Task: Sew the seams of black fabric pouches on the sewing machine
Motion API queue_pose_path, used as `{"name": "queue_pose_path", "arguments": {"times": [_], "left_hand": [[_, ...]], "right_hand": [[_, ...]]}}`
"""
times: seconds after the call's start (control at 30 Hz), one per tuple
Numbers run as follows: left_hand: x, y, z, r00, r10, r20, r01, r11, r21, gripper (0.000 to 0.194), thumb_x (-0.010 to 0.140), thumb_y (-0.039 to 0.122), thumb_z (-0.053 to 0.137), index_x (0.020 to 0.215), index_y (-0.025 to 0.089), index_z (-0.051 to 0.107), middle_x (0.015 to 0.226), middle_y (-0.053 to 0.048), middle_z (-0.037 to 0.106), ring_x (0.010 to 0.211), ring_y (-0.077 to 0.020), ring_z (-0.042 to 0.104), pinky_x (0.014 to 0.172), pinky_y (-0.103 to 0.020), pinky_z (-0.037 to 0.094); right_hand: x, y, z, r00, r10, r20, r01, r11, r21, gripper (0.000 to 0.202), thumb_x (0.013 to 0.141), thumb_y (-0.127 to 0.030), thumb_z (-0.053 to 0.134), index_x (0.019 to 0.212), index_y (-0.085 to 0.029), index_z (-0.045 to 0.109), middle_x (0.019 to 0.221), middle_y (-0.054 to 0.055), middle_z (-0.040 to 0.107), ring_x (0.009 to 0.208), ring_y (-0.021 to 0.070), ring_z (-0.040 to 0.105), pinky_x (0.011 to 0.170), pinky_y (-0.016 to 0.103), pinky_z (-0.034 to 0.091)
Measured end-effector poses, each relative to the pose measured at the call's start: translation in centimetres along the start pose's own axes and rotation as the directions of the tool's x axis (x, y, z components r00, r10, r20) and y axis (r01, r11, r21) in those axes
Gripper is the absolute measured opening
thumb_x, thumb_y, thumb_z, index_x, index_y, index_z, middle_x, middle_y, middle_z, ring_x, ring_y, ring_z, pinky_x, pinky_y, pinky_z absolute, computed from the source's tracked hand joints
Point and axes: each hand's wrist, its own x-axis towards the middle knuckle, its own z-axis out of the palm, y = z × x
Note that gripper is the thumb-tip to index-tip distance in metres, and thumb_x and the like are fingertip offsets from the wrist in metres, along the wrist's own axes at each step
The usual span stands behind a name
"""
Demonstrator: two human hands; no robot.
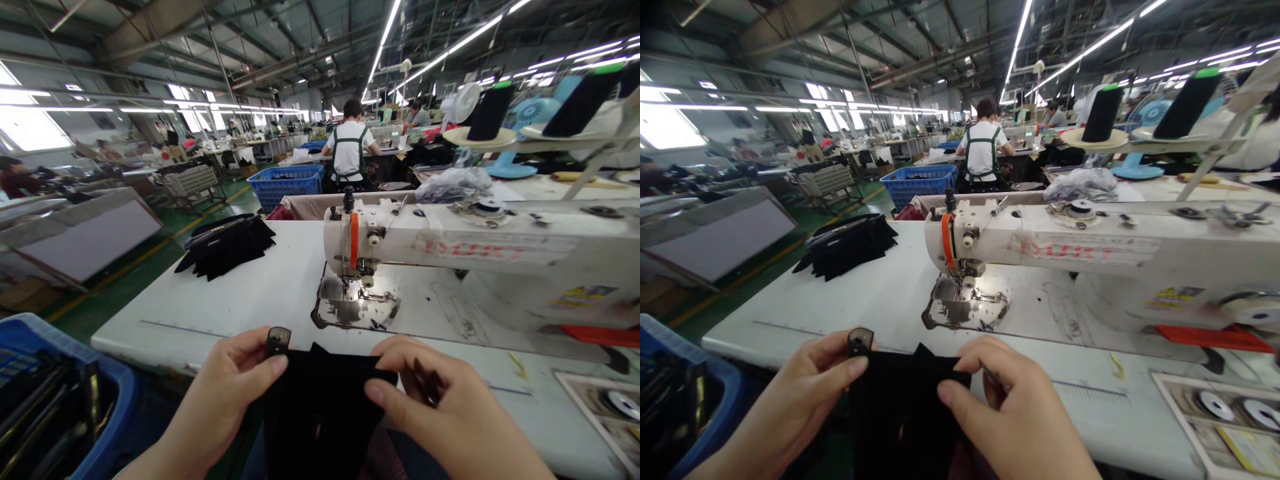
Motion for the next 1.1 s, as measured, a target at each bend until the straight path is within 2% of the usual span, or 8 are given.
{"name": "queue_pose_path", "arguments": {"times": [0.23,0.57,0.67,0.77,0.87,0.97,1.03,1.1], "left_hand": [[0.3,-0.6,-0.1,0.997,-0.023,-0.078,0.023,1.000,0.008,0.030,0.066,0.034,0.086,0.090,0.018,0.077,0.086,-0.005,0.074,0.086,-0.0237,0.068,0.076,-0.029,0.055],[0.5,-1.6,0.8,0.967,-0.063,-0.249,0.061,0.998,-0.014,0.033,0.055,0.032,0.089,0.080,0.020,0.072,0.072,-0.001,0.073,0.078,-0.0253,0.071,0.066,-0.028,0.059],[0.6,-1.5,0.4,0.980,-0.060,-0.189,0.070,0.997,0.045,0.034,0.062,0.039,0.086,0.086,0.021,0.071,0.074,-0.002,0.074,0.083,-0.0274,0.071,0.068,-0.030,0.059],[2.1,0.1,-1.1,0.999,0.031,-0.028,-0.021,0.951,0.309,0.034,0.077,0.049,0.075,0.099,0.023,0.069,0.085,-0.003,0.074,0.087,-0.0271,0.070,0.074,-0.032,0.058],[5.3,2.6,-2.5,0.951,0.252,0.178,-0.303,0.651,0.696,0.028,0.089,0.046,0.060,0.106,0.024,0.066,0.101,-0.004,0.072,0.098,-0.0268,0.066,0.084,-0.034,0.054],[9.6,3.2,-2.1,0.802,0.301,0.516,-0.577,0.166,0.800,0.023,0.095,0.032,0.047,0.103,0.018,0.064,0.102,-0.009,0.068,0.095,-0.0272,0.064,0.086,-0.040,0.052],[12.3,2.1,-0.9,0.714,0.220,0.664,-0.684,0.017,0.729,0.021,0.094,0.020,0.044,0.098,0.016,0.064,0.097,-0.011,0.067,0.090,-0.0258,0.063,0.084,-0.040,0.053],[14.5,0.4,0.3,0.643,0.174,0.746,-0.757,-0.005,0.654,0.020,0.092,0.014,0.048,0.100,0.017,0.065,0.109,-0.010,0.068,0.100,-0.0247,0.062,0.093,-0.039,0.050]], "right_hand": [[-0.4,1.6,0.7,0.976,0.181,-0.123,-0.126,0.924,0.360,0.023,0.066,-0.039,0.078,0.067,-0.020,0.066,0.098,0.007,0.069,0.077,0.0198,0.063,0.053,0.025,0.045],[-0.1,1.4,1.2,0.931,0.223,-0.289,-0.101,0.918,0.383,0.027,0.060,-0.028,0.081,0.061,-0.019,0.056,0.087,0.003,0.068,0.075,0.0183,0.061,0.067,0.029,0.044],[0.0,1.4,1.1,0.926,0.226,-0.304,-0.085,0.906,0.414,0.028,0.060,-0.026,0.080,0.065,-0.020,0.053,0.079,-0.001,0.064,0.068,0.0146,0.055,0.064,0.027,0.042],[0.3,1.4,2.6,0.932,0.239,-0.273,-0.096,0.888,0.450,0.028,0.061,-0.025,0.077,0.071,-0.021,0.051,0.068,-0.006,0.056,0.058,0.0108,0.045,0.056,0.024,0.036],[1.0,2.0,5.8,0.963,0.208,-0.169,-0.120,0.898,0.423,0.025,0.062,-0.019,0.072,0.074,-0.021,0.050,0.065,-0.007,0.053,0.056,0.0103,0.044,0.055,0.023,0.036],[1.7,3.0,7.1,0.992,0.124,0.007,-0.119,0.935,0.334,0.023,0.063,-0.014,0.067,0.079,-0.022,0.052,0.066,-0.006,0.059,0.062,0.0127,0.055,0.060,0.023,0.041],[1.8,3.6,4.6,0.998,0.068,-0.007,-0.066,0.980,0.187,0.022,0.068,-0.017,0.068,0.086,-0.024,0.058,0.069,-0.005,0.065,0.067,0.0150,0.061,0.064,0.024,0.045],[1.4,4.0,-0.5,0.969,-0.041,-0.243,0.021,0.996,-0.082,0.013,0.078,-0.032,0.068,0.090,-0.026,0.065,0.078,-0.002,0.069,0.072,0.0168,0.063,0.063,0.024,0.047]]}}
